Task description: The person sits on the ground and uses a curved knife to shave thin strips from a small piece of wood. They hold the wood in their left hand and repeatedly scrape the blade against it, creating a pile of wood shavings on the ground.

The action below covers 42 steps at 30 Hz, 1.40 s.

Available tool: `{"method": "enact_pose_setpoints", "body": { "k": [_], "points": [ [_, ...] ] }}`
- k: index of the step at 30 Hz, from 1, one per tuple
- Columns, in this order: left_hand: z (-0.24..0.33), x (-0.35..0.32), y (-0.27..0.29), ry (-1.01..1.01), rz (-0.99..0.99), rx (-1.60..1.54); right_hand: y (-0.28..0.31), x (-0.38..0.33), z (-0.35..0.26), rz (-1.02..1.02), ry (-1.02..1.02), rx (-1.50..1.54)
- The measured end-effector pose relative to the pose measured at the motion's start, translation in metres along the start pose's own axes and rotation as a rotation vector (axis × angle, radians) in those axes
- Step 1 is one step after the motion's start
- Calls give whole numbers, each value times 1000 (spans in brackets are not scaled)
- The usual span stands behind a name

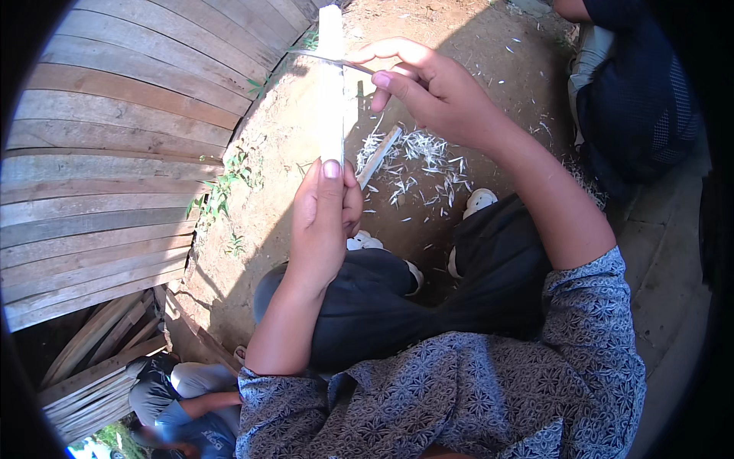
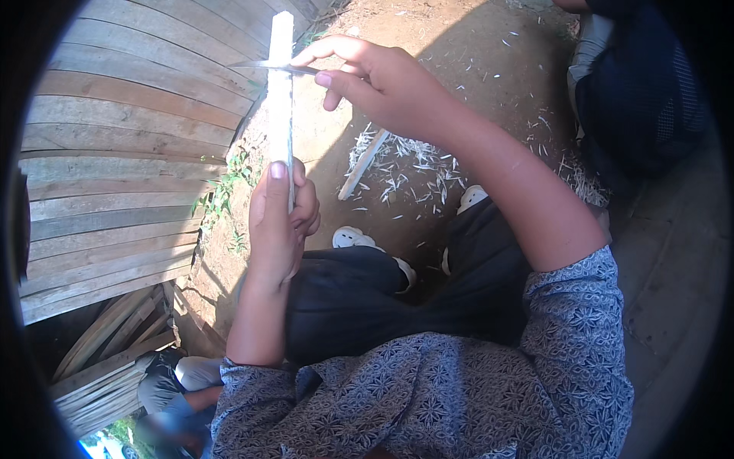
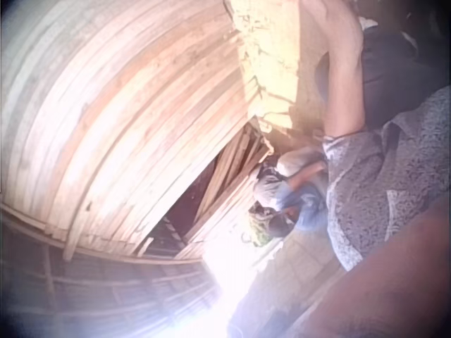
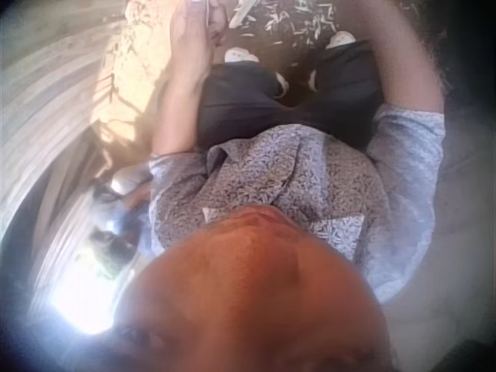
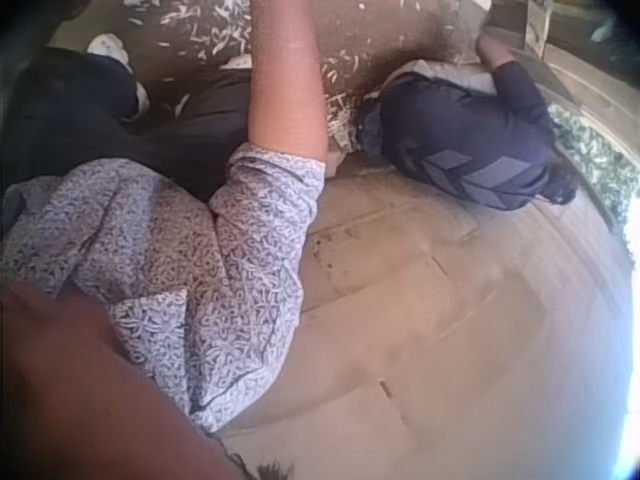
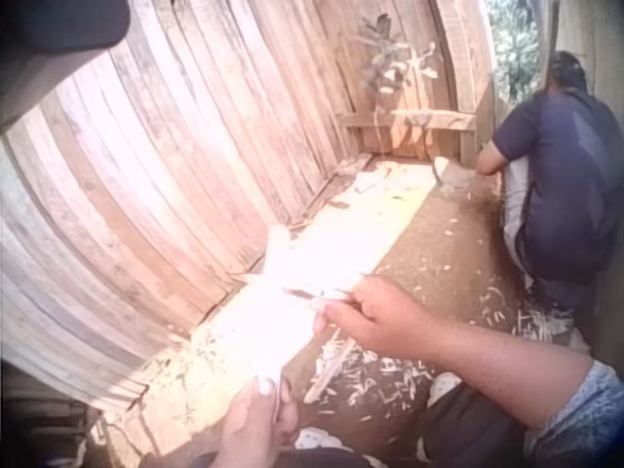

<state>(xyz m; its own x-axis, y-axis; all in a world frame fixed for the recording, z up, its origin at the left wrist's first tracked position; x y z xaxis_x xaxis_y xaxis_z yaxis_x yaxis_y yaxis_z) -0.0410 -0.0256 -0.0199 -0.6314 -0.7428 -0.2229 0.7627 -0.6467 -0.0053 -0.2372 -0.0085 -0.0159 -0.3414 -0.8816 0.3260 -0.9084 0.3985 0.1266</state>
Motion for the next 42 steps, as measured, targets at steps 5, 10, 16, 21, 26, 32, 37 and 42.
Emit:
{"method": "enact_pose_setpoints", "body": {
  "k": [5, 10, 16, 21, 26, 32, 37, 42],
  "points": [
    [-3, 0, 0, -11, 5, 91, -1, -2, 11, 69, 160, -93],
    [3, -5, -3, -44, -39, 149, 10, 0, 16, 141, 258, -100],
    [8, -14, -11, -68, -75, 239, 64, 20, 63, 492, 116, -183],
    [1, -18, -14, -86, -146, 207, 188, 25, 103, 850, 104, -193],
    [4, 3, 5, -45, 23, 150, 76, 13, 29, 372, -58, 43],
    [1, -1, 2, -75, -29, 150, 4, 5, 19, 41, 80, 69],
    [7, -6, -4, -89, -49, 205, 19, 8, 29, 161, 238, 41],
    [6, -4, -6, -62, -49, 197, 33, 11, 34, 245, 278, -180]
  ]
}}
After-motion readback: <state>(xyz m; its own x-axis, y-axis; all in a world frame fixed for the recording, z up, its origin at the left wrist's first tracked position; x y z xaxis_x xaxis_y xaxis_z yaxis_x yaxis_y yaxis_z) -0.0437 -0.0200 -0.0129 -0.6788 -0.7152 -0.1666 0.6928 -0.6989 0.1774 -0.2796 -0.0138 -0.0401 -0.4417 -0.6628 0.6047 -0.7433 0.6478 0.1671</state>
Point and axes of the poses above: each hand's wrist, its own x-axis towards the middle knuckle, its own y-axis out of the back of the hand, z = x × y, the point moved 6 cm from there along x, towards the middle knuckle, and after that the axes turned 4 degrees about z, right-handed, at the moved point
